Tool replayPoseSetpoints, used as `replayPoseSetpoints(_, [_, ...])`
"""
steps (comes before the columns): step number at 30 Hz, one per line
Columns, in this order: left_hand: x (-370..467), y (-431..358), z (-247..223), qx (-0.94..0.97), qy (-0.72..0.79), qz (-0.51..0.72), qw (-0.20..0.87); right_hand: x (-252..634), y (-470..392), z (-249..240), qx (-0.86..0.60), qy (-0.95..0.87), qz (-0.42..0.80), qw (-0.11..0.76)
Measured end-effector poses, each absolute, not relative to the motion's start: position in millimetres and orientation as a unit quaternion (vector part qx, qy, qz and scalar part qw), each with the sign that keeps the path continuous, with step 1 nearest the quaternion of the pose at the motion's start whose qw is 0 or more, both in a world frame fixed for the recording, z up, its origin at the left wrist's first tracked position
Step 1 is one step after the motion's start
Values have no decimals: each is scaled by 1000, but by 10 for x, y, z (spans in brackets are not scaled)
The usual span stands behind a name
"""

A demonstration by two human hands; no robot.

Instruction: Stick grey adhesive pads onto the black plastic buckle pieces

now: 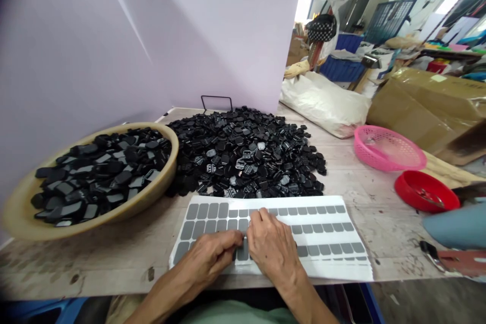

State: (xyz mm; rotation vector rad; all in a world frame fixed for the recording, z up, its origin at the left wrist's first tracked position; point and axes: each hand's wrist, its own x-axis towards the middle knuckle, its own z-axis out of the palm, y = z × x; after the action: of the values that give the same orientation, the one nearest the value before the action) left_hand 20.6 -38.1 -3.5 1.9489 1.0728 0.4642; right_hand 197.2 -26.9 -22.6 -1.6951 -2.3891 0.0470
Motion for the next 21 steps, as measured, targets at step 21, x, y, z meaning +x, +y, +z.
replayPoseSetpoints(21, [-515,-24,491,709,589,332,201,2372,-10,-457,-559,-705,316,303])
